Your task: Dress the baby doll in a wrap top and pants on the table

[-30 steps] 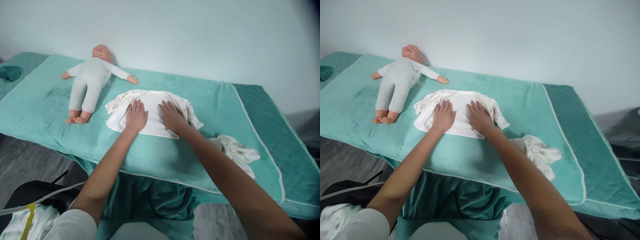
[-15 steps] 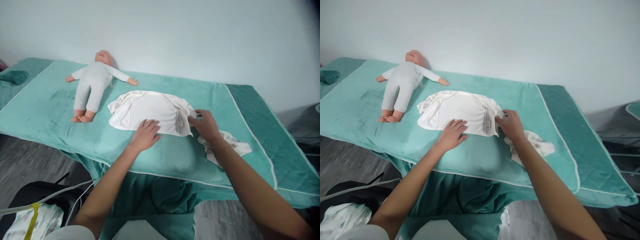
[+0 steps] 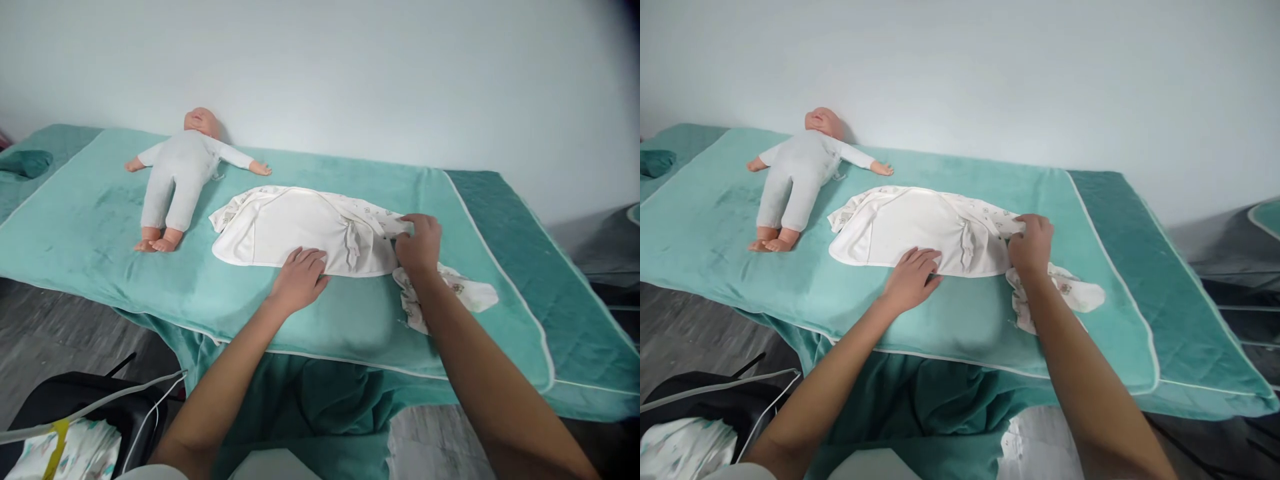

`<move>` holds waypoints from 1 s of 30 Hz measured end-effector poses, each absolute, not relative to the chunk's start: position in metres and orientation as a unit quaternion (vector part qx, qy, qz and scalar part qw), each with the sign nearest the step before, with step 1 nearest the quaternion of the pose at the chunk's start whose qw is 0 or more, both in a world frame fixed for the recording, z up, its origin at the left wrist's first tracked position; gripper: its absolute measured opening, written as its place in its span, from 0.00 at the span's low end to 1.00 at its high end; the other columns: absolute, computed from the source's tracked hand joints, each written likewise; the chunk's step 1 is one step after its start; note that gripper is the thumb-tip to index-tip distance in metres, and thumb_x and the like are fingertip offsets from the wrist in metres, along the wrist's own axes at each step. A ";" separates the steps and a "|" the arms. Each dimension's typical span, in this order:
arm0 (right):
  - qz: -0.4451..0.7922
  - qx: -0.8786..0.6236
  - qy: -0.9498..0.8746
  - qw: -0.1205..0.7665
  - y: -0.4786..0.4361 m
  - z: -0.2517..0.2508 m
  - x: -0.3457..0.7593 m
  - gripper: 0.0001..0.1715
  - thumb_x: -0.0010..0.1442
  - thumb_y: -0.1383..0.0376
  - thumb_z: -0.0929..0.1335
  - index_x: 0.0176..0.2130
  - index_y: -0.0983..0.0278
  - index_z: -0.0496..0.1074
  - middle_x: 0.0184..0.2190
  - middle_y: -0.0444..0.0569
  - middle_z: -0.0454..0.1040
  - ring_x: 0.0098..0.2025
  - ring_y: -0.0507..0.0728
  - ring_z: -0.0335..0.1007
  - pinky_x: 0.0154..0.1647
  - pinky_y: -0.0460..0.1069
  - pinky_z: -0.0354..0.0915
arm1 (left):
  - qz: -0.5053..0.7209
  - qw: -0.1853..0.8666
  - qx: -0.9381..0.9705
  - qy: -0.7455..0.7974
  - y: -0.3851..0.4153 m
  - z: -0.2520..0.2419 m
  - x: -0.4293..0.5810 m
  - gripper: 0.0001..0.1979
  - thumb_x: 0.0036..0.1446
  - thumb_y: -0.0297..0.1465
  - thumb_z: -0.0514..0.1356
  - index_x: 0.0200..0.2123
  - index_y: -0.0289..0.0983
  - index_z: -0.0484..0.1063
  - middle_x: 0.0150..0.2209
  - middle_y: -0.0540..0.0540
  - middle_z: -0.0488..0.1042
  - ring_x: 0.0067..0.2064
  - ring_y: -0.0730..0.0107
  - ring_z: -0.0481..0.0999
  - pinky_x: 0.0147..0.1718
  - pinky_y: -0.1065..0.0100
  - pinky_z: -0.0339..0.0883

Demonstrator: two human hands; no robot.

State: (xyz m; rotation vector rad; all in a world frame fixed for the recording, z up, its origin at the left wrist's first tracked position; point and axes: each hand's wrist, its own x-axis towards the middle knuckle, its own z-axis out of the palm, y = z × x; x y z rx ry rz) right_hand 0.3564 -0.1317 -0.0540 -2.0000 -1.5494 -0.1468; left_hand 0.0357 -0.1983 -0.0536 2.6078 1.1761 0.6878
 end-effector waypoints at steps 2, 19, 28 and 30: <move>-0.034 -0.769 -0.543 0.335 -0.129 -0.064 0.357 0.26 0.56 0.72 0.60 0.51 0.64 0.75 0.53 0.64 0.76 0.58 0.68 0.71 0.59 0.61 0.66 | 0.260 0.100 0.873 0.401 -0.198 -0.055 0.036 0.08 0.71 0.36 0.58 0.42 0.38 0.74 0.60 0.42 0.79 0.64 0.57 0.75 0.68 0.51 0.65; -0.085 -0.597 -0.673 0.429 -0.137 -0.051 0.319 0.17 0.62 0.69 0.63 0.46 0.60 0.77 0.54 0.58 0.79 0.61 0.65 0.73 0.67 0.67 0.67 | 0.464 0.012 0.570 0.678 -0.148 -0.058 -0.120 0.17 0.67 0.32 0.57 0.56 0.35 0.74 0.55 0.35 0.79 0.59 0.52 0.76 0.63 0.50 0.66; 0.125 -0.539 -0.816 0.166 -0.092 -0.055 0.114 0.34 0.72 0.60 0.60 0.69 0.74 0.64 0.74 0.65 0.60 0.76 0.68 0.54 0.77 0.64 0.53 | 0.297 0.022 0.618 0.728 -0.122 -0.064 -0.136 0.17 0.66 0.31 0.58 0.55 0.43 0.80 0.48 0.41 0.83 0.54 0.49 0.77 0.58 0.49 0.65; 0.102 -0.535 -0.827 0.140 -0.077 -0.057 0.091 0.35 0.74 0.59 0.57 0.71 0.76 0.61 0.76 0.64 0.56 0.78 0.68 0.49 0.78 0.64 0.48 | 0.344 -0.002 0.621 0.704 -0.117 -0.066 -0.144 0.16 0.66 0.27 0.56 0.49 0.42 0.82 0.47 0.41 0.81 0.54 0.53 0.77 0.57 0.52 0.67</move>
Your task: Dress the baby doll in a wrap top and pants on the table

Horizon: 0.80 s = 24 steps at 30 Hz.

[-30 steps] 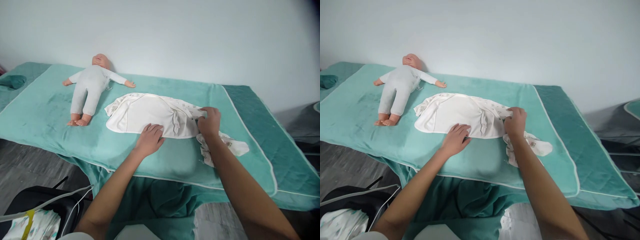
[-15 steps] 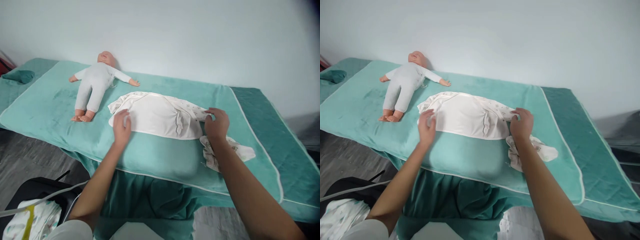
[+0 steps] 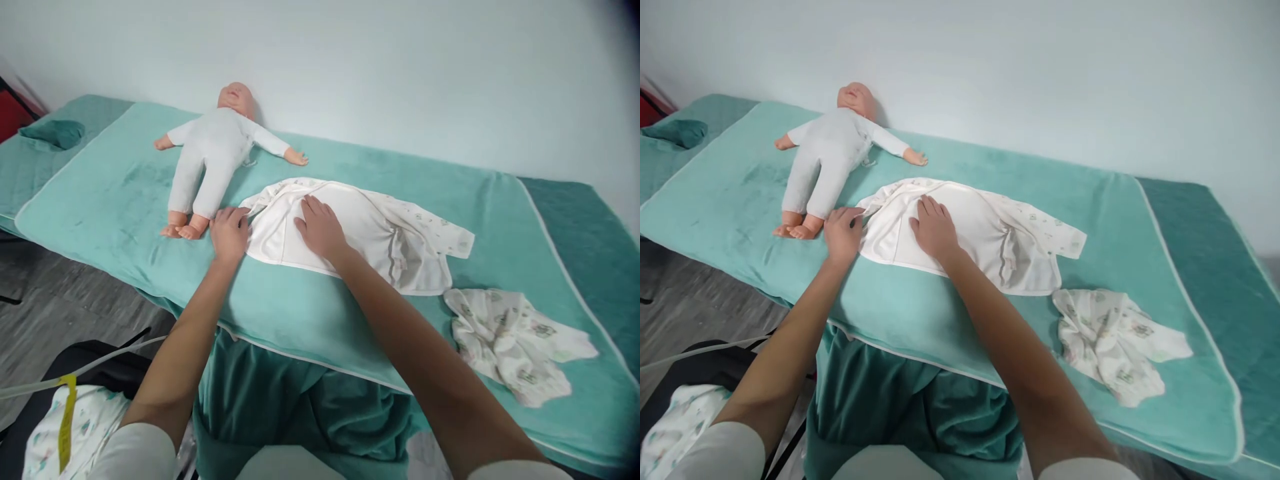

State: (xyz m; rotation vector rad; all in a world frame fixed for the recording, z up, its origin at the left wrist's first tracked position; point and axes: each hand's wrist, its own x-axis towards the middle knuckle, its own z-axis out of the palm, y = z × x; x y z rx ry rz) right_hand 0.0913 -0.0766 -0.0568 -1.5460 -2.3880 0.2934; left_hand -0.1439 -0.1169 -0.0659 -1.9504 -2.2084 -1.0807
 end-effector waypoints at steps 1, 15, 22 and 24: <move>0.090 -0.534 -0.829 0.136 -0.070 -0.057 0.084 0.35 0.75 0.58 0.56 0.72 0.76 0.60 0.76 0.64 0.56 0.78 0.68 0.49 0.78 0.64 0.47 | -0.383 0.018 -0.614 -0.690 -0.115 -0.067 -0.148 0.16 0.66 0.26 0.55 0.47 0.42 0.82 0.48 0.41 0.80 0.54 0.55 0.76 0.56 0.55 0.68; 0.072 -0.579 -0.792 0.179 -0.049 -0.060 0.068 0.32 0.75 0.58 0.56 0.67 0.71 0.66 0.72 0.64 0.65 0.76 0.69 0.54 0.77 0.66 0.47 | -0.340 0.028 -0.628 -0.700 -0.110 -0.076 -0.144 0.22 0.72 0.34 0.51 0.65 0.40 0.72 0.42 0.41 0.84 0.47 0.55 0.81 0.54 0.55 0.68; 0.084 -0.622 -0.758 0.176 -0.045 -0.066 0.073 0.38 0.75 0.55 0.55 0.72 0.77 0.60 0.75 0.68 0.57 0.79 0.70 0.48 0.78 0.68 0.45 | -0.294 0.012 -0.677 -0.675 -0.109 -0.069 -0.141 0.27 0.70 0.31 0.53 0.70 0.44 0.66 0.69 0.40 0.72 0.71 0.49 0.67 0.63 0.45 0.65; 0.086 -0.618 -0.762 0.173 -0.044 -0.066 0.076 0.39 0.75 0.53 0.55 0.72 0.76 0.59 0.76 0.67 0.55 0.79 0.70 0.47 0.78 0.70 0.44 | -0.288 0.013 -0.684 -0.670 -0.109 -0.068 -0.141 0.29 0.68 0.28 0.54 0.70 0.45 0.66 0.74 0.43 0.65 0.75 0.48 0.60 0.65 0.42 0.63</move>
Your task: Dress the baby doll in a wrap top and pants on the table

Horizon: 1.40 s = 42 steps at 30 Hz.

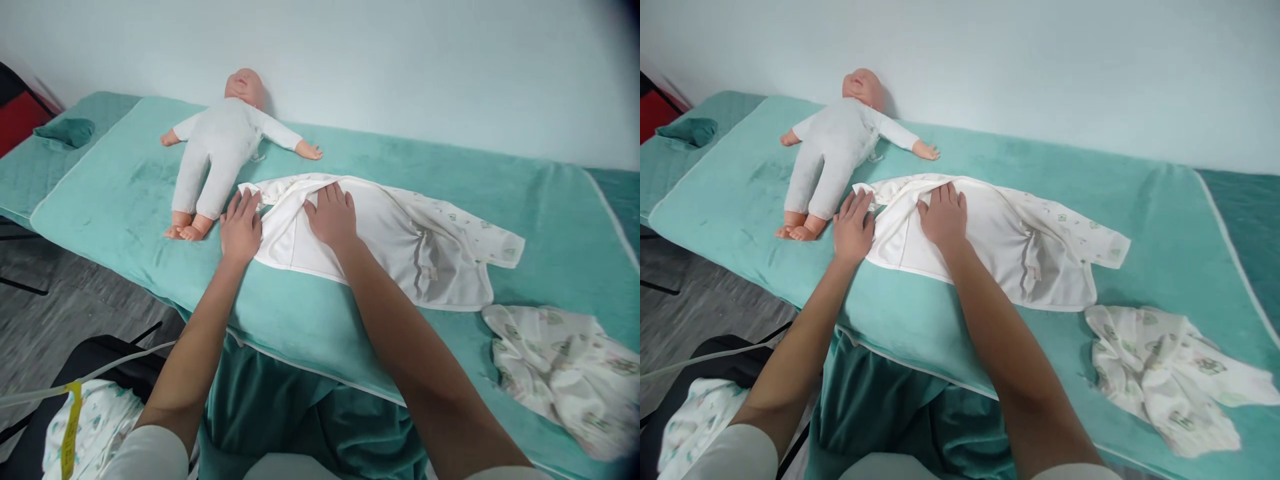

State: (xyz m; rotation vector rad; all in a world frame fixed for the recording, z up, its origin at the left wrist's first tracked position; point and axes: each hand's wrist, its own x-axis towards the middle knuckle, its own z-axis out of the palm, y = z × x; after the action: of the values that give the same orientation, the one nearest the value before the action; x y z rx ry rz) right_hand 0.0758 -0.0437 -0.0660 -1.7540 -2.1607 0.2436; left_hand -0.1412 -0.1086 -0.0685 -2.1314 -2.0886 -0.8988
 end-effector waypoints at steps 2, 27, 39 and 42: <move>0.089 -0.621 -0.763 0.155 -0.043 -0.066 0.081 0.41 0.75 0.51 0.54 0.74 0.75 0.57 0.77 0.66 0.53 0.80 0.69 0.44 0.78 0.70 0.43 | -0.301 0.020 -0.685 -0.663 -0.109 -0.070 -0.143 0.28 0.66 0.26 0.54 0.68 0.45 0.68 0.74 0.44 0.64 0.74 0.48 0.61 0.66 0.42 0.62; 0.030 -0.703 -0.697 0.134 -0.066 -0.076 0.175 0.44 0.74 0.47 0.54 0.74 0.74 0.57 0.76 0.67 0.55 0.77 0.71 0.51 0.76 0.69 0.50 | -0.242 -0.035 -0.707 -0.664 -0.101 -0.067 -0.137 0.34 0.71 0.40 0.53 0.76 0.39 0.53 0.64 0.35 0.75 0.67 0.45 0.69 0.62 0.48 0.62; 0.013 -0.708 -0.697 0.110 -0.066 -0.077 0.176 0.44 0.74 0.47 0.53 0.74 0.73 0.57 0.76 0.66 0.55 0.78 0.69 0.51 0.75 0.67 0.52 | -0.322 -0.057 -0.660 -0.676 -0.093 -0.069 -0.135 0.23 0.67 0.35 0.58 0.64 0.42 0.69 0.62 0.38 0.77 0.65 0.46 0.73 0.64 0.44 0.63; 0.026 -0.707 -0.696 0.124 -0.066 -0.076 0.175 0.44 0.74 0.47 0.54 0.74 0.74 0.58 0.76 0.66 0.54 0.77 0.70 0.51 0.76 0.67 0.50 | -0.345 -0.067 -0.644 -0.680 -0.093 -0.072 -0.137 0.30 0.66 0.32 0.58 0.70 0.42 0.62 0.70 0.38 0.69 0.71 0.46 0.68 0.67 0.43 0.61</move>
State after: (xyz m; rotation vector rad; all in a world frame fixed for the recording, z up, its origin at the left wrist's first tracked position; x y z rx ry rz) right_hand 0.1754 -0.0663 -0.0763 -2.0603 -2.0281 0.0763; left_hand -0.1369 -0.0927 -0.0715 -2.1145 -2.2314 -1.1330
